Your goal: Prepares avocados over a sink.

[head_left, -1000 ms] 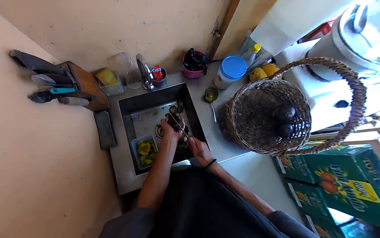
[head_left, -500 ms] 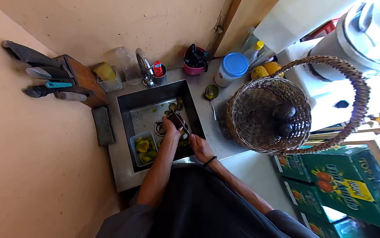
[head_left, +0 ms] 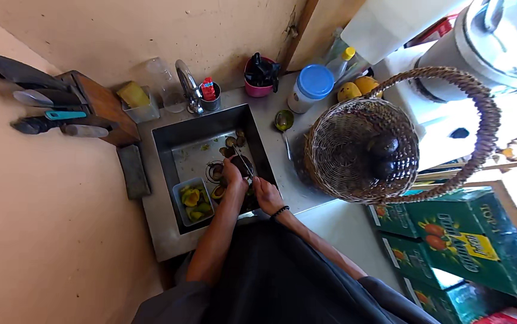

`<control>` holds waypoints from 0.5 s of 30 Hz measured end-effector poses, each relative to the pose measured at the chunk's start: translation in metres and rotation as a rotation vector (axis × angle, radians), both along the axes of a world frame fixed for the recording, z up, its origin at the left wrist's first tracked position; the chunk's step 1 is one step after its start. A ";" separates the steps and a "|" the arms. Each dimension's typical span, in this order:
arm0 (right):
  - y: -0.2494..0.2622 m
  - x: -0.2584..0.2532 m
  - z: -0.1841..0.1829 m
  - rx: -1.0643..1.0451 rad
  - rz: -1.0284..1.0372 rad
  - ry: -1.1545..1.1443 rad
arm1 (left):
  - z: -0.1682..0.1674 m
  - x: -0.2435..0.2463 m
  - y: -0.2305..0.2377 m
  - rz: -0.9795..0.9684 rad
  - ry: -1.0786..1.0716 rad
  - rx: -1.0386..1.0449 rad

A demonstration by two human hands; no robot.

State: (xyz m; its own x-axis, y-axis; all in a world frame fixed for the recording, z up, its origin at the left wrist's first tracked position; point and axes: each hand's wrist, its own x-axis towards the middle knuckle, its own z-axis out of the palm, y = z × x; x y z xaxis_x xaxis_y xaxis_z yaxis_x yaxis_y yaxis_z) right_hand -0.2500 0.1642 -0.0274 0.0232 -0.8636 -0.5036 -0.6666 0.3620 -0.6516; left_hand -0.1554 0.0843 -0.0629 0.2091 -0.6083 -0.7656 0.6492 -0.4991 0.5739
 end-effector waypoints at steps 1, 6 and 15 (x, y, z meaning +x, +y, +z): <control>0.001 0.000 0.000 -0.007 -0.004 0.000 | 0.004 0.001 0.006 -0.044 -0.004 -0.021; 0.002 0.002 0.007 -0.008 -0.028 -0.042 | 0.009 0.003 0.011 -0.121 -0.157 -0.295; -0.007 -0.003 0.045 -0.100 -0.102 -0.393 | 0.052 0.012 -0.027 -0.132 -0.432 -0.960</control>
State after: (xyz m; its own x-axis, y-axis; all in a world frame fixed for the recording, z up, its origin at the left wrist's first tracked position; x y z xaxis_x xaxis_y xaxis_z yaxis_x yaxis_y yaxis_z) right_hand -0.2533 0.1573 0.0177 0.1084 -0.9158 -0.3867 -0.3246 0.3351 -0.8845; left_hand -0.1433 0.0574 -0.0106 0.2368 -0.9564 0.1709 0.2694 0.2337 0.9342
